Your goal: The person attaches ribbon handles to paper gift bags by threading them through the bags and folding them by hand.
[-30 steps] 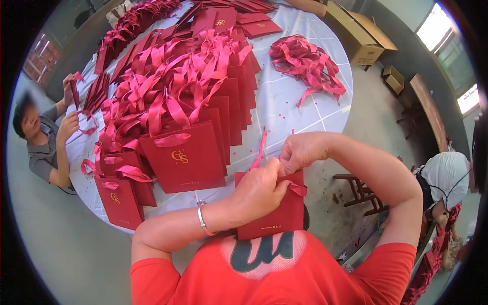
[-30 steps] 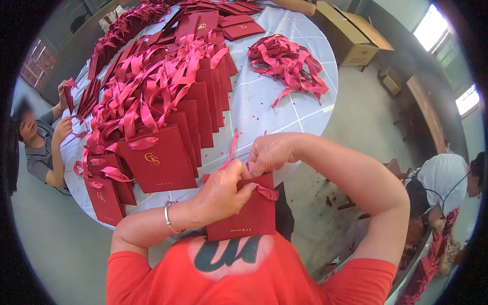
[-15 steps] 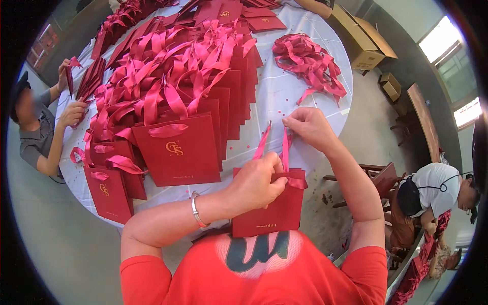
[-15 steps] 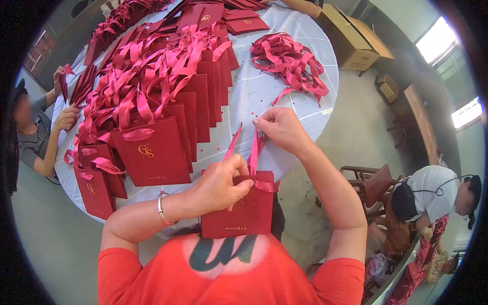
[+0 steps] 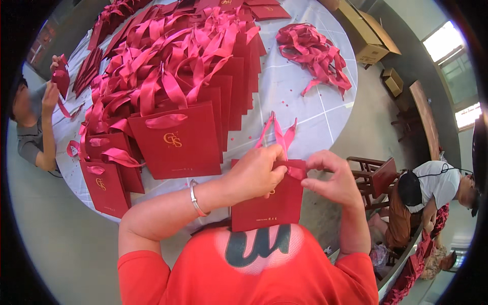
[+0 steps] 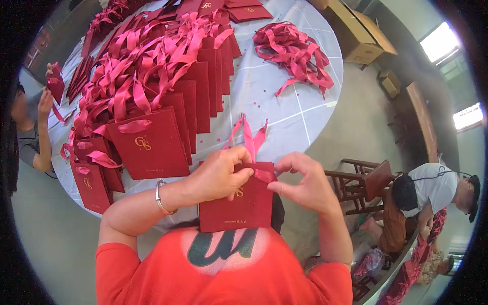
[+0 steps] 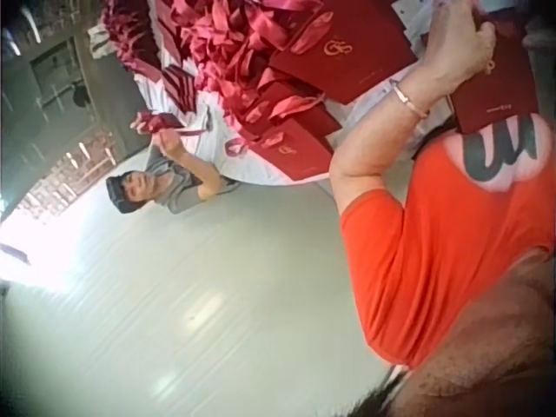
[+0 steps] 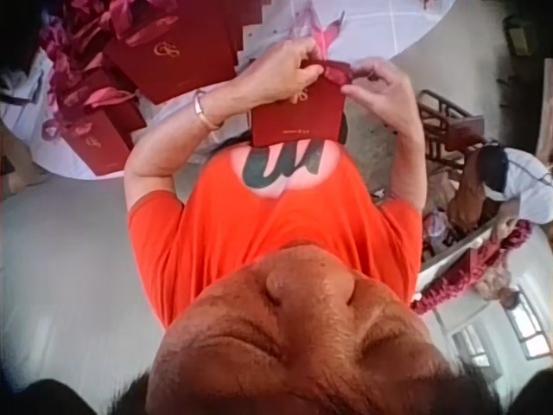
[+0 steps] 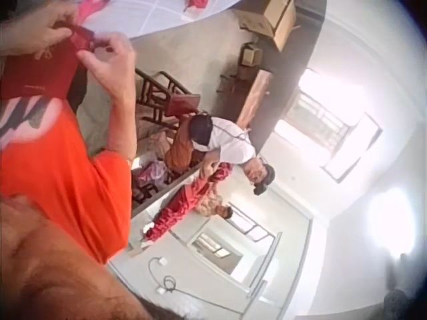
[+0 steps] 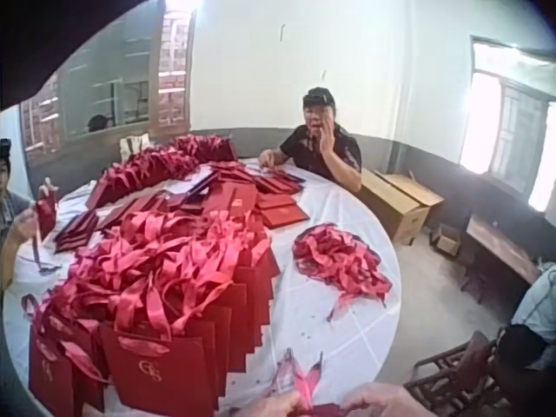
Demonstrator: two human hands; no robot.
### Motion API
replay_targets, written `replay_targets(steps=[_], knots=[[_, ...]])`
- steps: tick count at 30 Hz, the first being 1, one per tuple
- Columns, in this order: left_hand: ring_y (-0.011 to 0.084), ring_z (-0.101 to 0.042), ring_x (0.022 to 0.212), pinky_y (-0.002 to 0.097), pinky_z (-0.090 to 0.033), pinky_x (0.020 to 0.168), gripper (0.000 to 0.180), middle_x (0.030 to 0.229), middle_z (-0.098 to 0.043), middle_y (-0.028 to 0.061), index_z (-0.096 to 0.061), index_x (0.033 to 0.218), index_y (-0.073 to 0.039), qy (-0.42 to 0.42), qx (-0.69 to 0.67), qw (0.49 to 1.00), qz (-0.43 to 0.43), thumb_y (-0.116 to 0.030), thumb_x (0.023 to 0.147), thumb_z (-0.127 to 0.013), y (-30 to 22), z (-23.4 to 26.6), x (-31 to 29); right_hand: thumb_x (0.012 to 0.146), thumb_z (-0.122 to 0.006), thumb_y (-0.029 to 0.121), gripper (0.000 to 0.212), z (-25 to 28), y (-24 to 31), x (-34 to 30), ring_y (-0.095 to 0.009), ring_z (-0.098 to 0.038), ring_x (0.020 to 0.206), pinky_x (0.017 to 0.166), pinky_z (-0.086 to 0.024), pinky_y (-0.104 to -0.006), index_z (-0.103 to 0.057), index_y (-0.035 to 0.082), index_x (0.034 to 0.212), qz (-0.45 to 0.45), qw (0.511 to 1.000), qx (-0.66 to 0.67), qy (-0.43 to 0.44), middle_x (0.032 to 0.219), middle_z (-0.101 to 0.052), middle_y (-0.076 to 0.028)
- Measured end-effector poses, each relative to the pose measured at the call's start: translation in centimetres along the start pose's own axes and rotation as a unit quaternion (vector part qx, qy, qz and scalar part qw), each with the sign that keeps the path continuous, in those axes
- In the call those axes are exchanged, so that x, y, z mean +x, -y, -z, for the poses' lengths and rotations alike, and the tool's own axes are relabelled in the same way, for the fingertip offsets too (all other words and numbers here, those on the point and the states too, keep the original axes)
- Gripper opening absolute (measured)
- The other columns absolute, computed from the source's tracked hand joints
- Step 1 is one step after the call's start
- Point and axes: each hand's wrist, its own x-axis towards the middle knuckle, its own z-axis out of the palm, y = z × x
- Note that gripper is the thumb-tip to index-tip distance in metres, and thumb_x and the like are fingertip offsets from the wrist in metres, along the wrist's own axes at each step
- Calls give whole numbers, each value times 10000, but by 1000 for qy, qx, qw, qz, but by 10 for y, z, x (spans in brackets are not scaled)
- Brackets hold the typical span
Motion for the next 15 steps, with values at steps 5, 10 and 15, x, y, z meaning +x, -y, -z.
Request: replay_targets(steps=[5,10,15], knots=[[119,-584,455,288,-442,423,135,715,-632,79,-536,977,28,2,-1,1000,12,-98,948,-575,-3,0,2,702,-811,56,211,-13,-6,-10,-214,-644,874,809,-499,-342,-628,29,801,104,992,-42,-63,908,-673,-80],[191,-625,476,360,-476,460,143,623,-629,131,-550,939,39,-4,10,1000,20,-104,936,-568,-9,-3,1,747,-764,20,171,-11,-13,-15,-138,-628,795,760,-496,-296,-596,19,779,-11,995,70,-75,893,-667,-52],[164,-606,464,329,-463,436,127,633,-617,104,-544,923,34,-10,23,1000,16,-92,927,-560,-4,-4,3,782,-707,-55,246,1,-4,-24,-51,-530,702,647,-443,-210,-562,14,969,-88,951,297,4,837,-590,17]])
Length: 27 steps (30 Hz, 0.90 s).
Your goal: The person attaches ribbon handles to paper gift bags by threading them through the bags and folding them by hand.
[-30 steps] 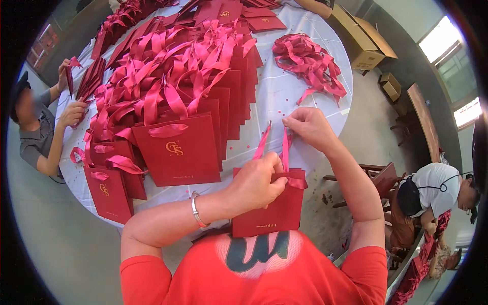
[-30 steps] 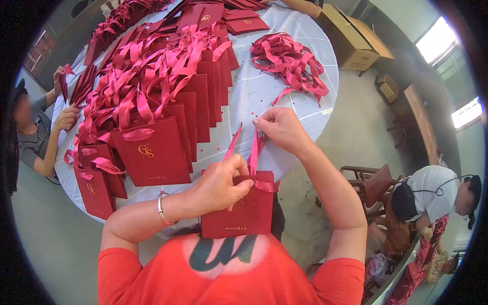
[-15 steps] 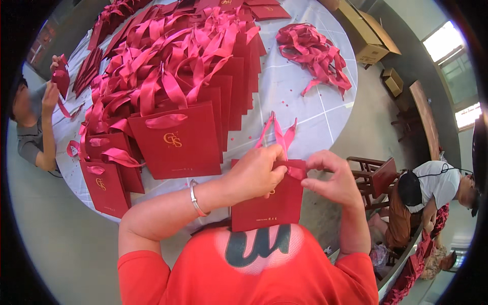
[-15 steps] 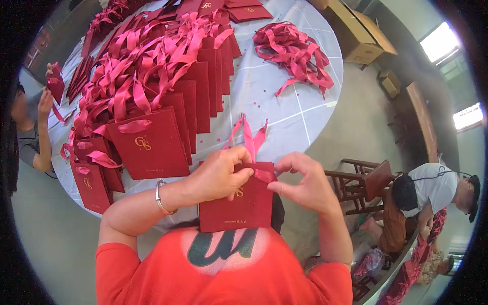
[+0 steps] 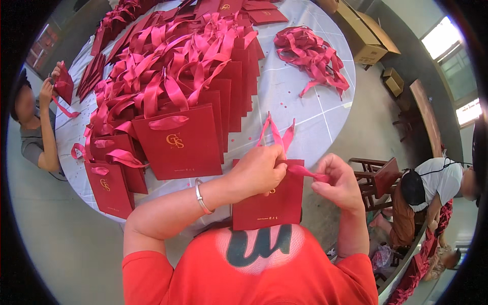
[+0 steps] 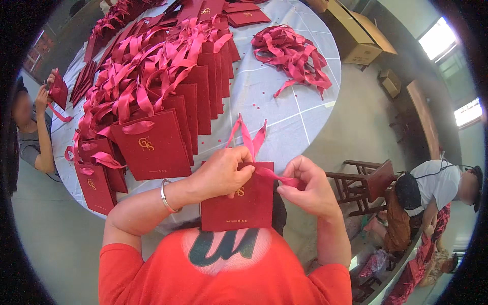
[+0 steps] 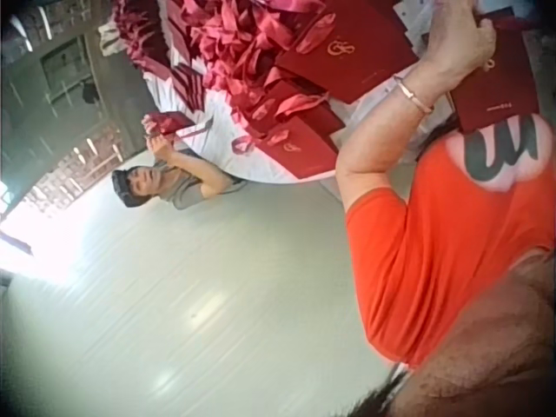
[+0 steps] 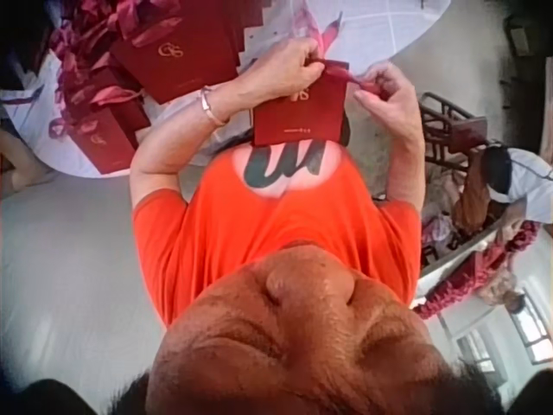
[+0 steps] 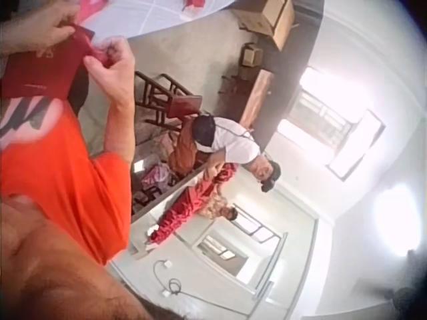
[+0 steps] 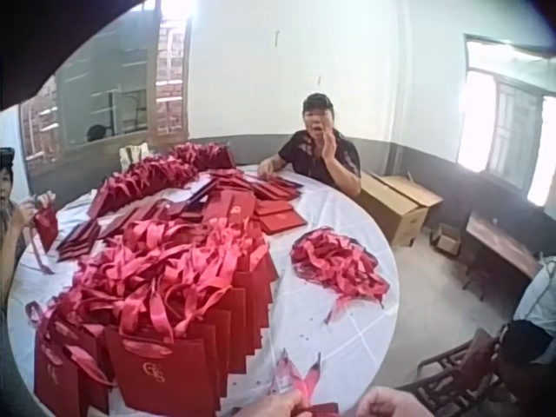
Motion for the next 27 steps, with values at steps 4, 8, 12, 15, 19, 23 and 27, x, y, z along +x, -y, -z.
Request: replay_targets(steps=[4,8,12,15,19,23,27], knots=[[131,-589,455,299,-446,416,116,631,-609,78,-538,917,21,4,3,1000,17,-94,926,-548,-4,3,-2,776,-701,-72,296,4,11,-17,-40,-501,686,587,-398,-205,-576,7,1032,63,996,55,-24,821,-563,10],[134,-593,453,303,-458,429,126,615,-599,81,-551,920,12,23,34,999,20,-113,929,-543,-9,6,-1,733,-743,-47,273,16,12,-29,-75,-494,698,602,-372,-217,-621,-10,974,170,983,59,-45,790,-579,-24],[247,-642,534,383,-500,542,168,659,-632,163,-616,953,5,-11,114,993,-38,-151,913,-569,-2,6,-2,670,-769,-35,272,11,23,-25,-116,-499,640,554,-347,-247,-655,-13,916,322,943,-34,-81,760,-581,-36],[338,-664,670,432,-510,635,191,738,-652,207,-653,972,-1,-58,179,977,-103,-161,893,-588,4,5,-1,645,-745,-61,259,5,36,-30,-110,-516,641,553,-359,-235,-666,-10,886,359,893,-214,-164,758,-595,-46],[392,-660,819,452,-512,706,195,828,-667,222,-677,980,-8,-81,200,969,-120,-145,873,-588,11,7,-2,629,-713,-116,284,-5,58,-36,-97,-540,636,566,-404,-209,-671,-2,887,331,835,-351,-264,741,-598,-53],[387,-664,834,449,-513,715,190,868,-669,225,-685,973,-10,-77,207,968,-119,-131,868,-584,11,13,-3,614,-720,-153,325,0,67,-44,-98,-551,662,588,-432,-210,-662,-13,902,280,822,-396,-299,788,-602,-60],[375,-679,838,442,-517,717,190,868,-683,235,-631,1023,14,-74,185,975,-102,-94,869,-603,11,14,-4,600,-735,-177,374,-4,58,-33,-115,-585,727,628,-477,-218,-667,-12,929,352,858,-264,-263,919,-609,-92]])
